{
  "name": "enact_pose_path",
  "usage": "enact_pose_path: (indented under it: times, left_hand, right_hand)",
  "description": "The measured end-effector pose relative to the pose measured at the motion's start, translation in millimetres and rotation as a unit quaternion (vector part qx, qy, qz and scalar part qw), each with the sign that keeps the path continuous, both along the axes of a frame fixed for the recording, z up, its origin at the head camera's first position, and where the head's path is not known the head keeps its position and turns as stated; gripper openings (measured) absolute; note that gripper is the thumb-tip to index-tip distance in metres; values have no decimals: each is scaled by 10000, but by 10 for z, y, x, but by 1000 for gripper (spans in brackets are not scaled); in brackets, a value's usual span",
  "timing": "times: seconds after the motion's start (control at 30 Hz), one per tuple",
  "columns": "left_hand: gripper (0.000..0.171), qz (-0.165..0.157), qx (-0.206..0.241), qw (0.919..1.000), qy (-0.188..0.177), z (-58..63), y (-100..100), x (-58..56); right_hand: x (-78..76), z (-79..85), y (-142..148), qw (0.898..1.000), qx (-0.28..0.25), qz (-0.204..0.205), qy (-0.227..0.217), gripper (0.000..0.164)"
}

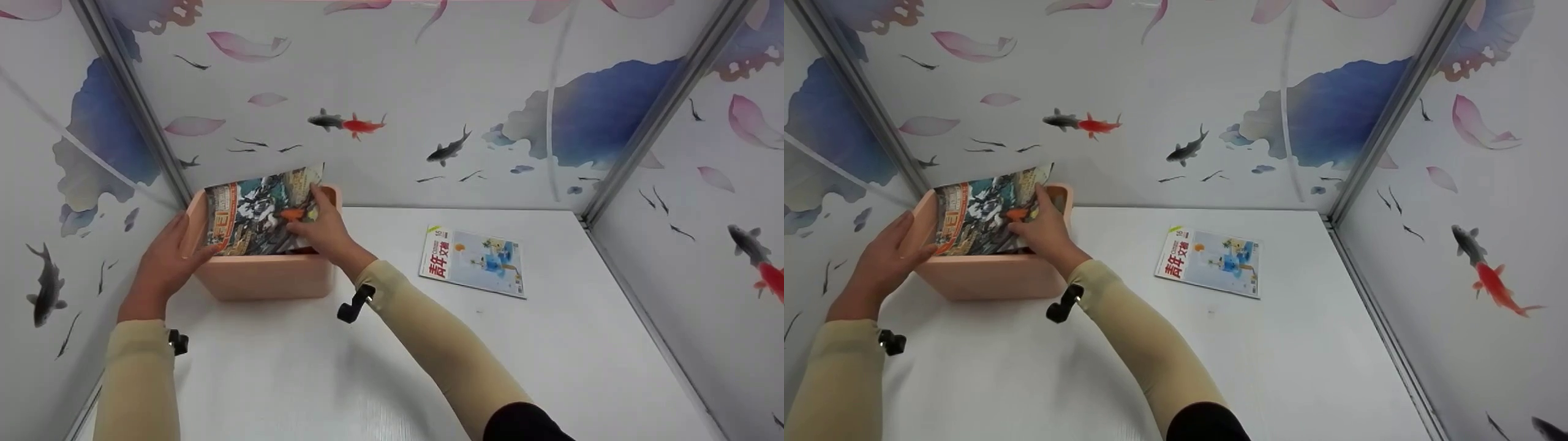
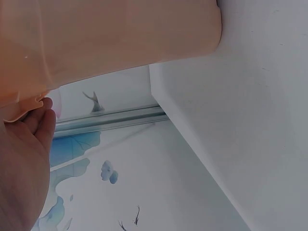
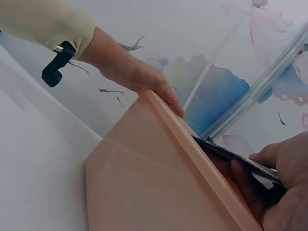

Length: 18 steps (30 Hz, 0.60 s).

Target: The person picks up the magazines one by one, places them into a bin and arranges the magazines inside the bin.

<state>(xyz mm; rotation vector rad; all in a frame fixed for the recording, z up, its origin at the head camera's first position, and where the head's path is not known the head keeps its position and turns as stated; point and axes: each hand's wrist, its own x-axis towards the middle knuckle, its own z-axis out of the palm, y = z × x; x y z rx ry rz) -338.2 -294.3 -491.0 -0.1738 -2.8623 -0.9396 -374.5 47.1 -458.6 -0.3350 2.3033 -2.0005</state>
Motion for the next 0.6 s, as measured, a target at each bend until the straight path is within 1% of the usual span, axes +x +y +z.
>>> enact_pose_path:
  times: [0.23, 0.43, 0.6]
  left_hand:
    - [110, 42, -23, 10000, 13, 10, 11, 5]
    - [109, 20, -25, 10000, 82, 3, 6, 1]
    - [110, 25, 23, 9998, 206, -15, -6, -1]
  right_hand:
    - [-5, -6, 6, 9999, 106, 8, 76, 100]
    - [-5, -3, 4, 9998, 154, -25, -97, 99]
    - [0, 3, -10, 9996, 239, 5, -135, 93]
